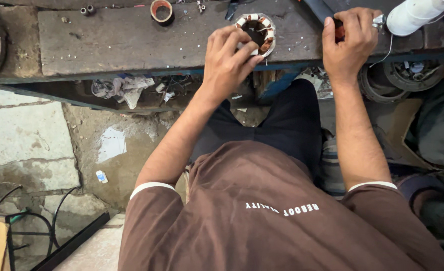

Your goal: The person works on a stator assembly at a cluttered workbench, repeatedly threading and tying white string around copper windings. They use a utility knife to cut the string and a screwdriver to adjust the windings. The person remains seated throughout the task.

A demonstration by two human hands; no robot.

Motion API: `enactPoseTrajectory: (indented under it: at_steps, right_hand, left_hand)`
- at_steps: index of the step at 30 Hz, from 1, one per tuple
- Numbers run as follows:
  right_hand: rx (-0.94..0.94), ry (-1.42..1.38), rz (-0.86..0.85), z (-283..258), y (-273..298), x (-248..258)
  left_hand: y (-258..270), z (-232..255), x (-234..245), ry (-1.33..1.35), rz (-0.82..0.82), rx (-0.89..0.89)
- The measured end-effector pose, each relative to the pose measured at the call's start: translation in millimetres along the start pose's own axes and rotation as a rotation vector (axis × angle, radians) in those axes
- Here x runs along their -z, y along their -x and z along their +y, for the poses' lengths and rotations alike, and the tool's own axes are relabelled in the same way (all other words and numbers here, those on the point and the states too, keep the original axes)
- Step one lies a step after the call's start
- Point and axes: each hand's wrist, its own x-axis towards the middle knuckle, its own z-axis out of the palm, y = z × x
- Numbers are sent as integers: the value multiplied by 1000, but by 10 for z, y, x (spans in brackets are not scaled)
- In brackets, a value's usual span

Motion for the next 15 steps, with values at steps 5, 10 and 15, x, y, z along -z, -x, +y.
enactPoseTrajectory:
  at_steps: [5,10,15]
  right_hand:
    - [27,1,25,-8,-18,1]
    - [2,-12,14,24,11,-29]
    - [28,19,25,42,20,-35]
  left_hand:
    - [-5,-6,22,4,-39,31]
    - [-43,39,83,45,-33,97]
    - [-53,102,98,-24,-65,-36]
